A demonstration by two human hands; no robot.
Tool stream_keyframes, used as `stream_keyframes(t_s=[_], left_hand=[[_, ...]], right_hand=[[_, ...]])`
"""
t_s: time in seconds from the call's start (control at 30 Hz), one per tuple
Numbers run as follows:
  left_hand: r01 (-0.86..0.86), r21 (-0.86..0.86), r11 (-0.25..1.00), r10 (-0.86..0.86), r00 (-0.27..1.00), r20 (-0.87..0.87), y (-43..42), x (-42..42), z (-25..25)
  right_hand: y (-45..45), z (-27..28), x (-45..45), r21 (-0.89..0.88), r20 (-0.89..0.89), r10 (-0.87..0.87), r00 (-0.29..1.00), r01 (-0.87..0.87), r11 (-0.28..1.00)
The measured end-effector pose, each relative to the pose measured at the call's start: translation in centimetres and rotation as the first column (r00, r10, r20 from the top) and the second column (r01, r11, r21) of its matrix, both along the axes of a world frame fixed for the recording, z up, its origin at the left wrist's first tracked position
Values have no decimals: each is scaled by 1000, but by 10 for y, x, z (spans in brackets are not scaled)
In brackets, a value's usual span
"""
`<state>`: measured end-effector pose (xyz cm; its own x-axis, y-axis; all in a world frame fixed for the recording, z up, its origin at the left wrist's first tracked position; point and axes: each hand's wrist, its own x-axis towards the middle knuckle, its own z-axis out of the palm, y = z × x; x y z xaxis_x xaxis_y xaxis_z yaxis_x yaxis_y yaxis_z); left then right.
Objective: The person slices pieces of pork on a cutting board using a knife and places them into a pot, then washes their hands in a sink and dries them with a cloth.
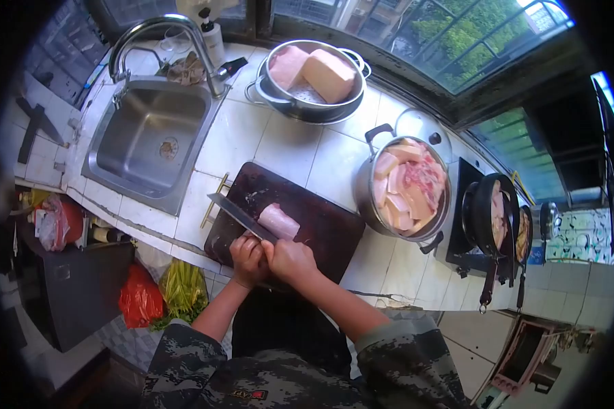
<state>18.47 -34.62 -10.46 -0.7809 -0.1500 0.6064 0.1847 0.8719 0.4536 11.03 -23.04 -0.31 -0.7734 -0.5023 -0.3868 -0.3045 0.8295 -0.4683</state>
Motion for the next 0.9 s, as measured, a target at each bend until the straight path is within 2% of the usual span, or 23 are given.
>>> stream_keyframes(t_s=[0.1, 0.17, 0.27, 0.4, 0.5, 0.57, 0.63, 0.7, 0.73, 0.8, 0.9], left_hand=[[70, -26, 997, -71, 997, -38, 0, 5, -1], [55, -10, 998, -55, 998, -26, 2, 4, 2], [54, -12, 998, -55, 998, -22, -2, 3, 0], [-53, -56, 997, 50, 997, -62, 5, -1, 5], [-46, -65, 997, 42, 997, -65, 5, -5, 16], [8, -33, 999, -9, 999, -46, 4, -5, 12], [4, -9, 1000, -4, 1000, -29, 6, -3, 12], [42, 26, 999, -42, 999, -2, 6, -6, 23], [37, 39, 999, -37, 999, 17, 6, -7, 24], [3, 79, 997, -3, 1000, -7, 6, -10, 30], [-58, 161, 985, 55, 998, 19, 8, -6, 35]], right_hand=[[26, -2, 14, -4, -22, -23, 999, 23, 1000], [51, -5, 23, 36, -116, 1, 993, 3, 999], [24, -4, 14, 26, -81, 11, 997, -9, 1000], [-24, -6, -8, -43, -56, 48, 997, -50, 998], [-13, -20, -12, -8, -82, 154, 985, -155, 988], [16, -19, -3, 56, -45, 154, 987, -151, 987], [47, -1, 9, 136, 26, 47, 999, -50, 989], [70, 9, 20, 174, 2, -24, 1000, 23, 985], [80, 9, 20, 176, 7, -8, 1000, 7, 984], [90, 8, 14, 179, 124, -125, 984, 101, 979], [94, 16, 17, 144, 64, -119, 991, 109, 984]])
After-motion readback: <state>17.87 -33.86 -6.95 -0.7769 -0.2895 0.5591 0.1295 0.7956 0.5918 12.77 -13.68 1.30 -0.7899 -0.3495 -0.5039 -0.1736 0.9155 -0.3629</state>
